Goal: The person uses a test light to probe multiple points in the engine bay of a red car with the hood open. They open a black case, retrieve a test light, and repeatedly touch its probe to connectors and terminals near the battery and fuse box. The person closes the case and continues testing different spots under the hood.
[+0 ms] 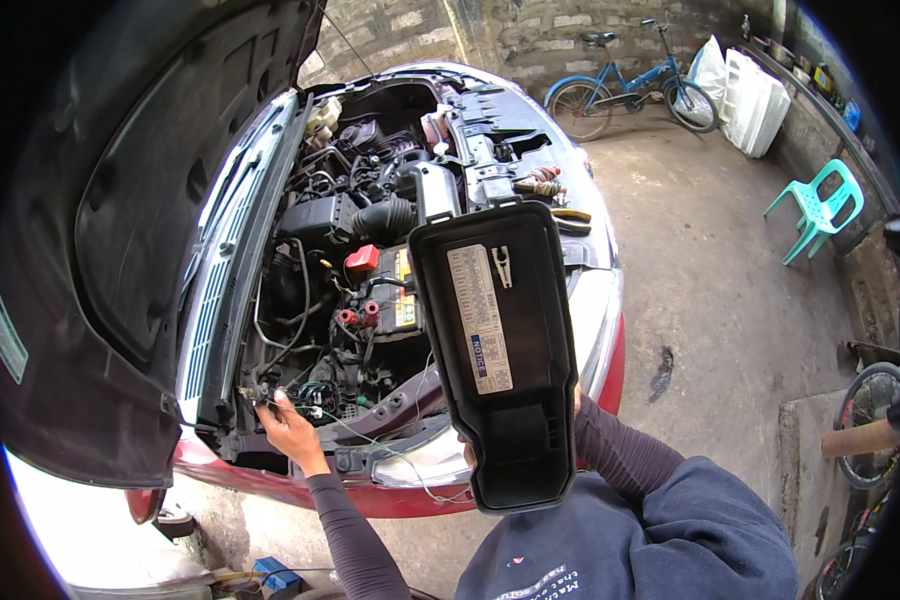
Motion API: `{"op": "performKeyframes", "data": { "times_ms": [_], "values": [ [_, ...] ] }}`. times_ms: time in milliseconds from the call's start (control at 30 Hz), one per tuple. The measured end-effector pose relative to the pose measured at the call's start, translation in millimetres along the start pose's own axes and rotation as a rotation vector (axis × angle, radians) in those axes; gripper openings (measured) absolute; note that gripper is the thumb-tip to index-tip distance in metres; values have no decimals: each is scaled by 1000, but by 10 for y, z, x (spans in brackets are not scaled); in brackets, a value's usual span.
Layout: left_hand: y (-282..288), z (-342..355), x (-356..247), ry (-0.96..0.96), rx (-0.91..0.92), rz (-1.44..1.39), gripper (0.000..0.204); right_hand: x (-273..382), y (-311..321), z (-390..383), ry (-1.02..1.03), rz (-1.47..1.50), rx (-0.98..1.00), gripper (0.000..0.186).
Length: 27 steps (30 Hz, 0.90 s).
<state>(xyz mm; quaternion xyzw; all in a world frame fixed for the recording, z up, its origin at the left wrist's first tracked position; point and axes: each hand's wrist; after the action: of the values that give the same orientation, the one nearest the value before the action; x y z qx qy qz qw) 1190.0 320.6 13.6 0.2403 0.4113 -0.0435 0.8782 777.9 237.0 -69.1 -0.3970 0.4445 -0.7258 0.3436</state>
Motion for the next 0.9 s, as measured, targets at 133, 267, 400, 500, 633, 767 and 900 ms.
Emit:
{"op": "performKeyframes", "data": {
  "times_ms": [133,267,400,500,633,767,900],
  "values": [
    [-10,2,13,-20,-14,-28,50,-9,39,-8,-12,4,-3,104],
    [-6,-2,10,0,-3,-26,48,-15,76,-23,-18,9,-11,104],
    [-11,-4,-19,-18,-9,-42,47,-15,111,-39,-25,17,-14,104],
    [-4,-14,-35,6,-4,-26,46,-16,132,-55,-25,26,-18,104],
    [-9,-7,-33,-7,-6,-29,48,-17,152,-68,-29,35,-19,104],
    [1,-3,-25,9,10,-27,51,-20,167,-59,-23,25,-16,104],
    [-7,-8,-21,-11,2,-53,51,-34,173,-48,-28,12,-23,104]
  ]
}}
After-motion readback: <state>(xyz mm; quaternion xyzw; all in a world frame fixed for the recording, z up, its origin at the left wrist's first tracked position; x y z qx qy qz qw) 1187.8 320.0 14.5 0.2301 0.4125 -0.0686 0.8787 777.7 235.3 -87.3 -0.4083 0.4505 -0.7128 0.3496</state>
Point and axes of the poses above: each hand's wrist, its own z-axis towards the middle knuckle, its own y-axis out of the back of the hand, x = y × z, and after that the axes turned 4 degrees about -x, right-handed
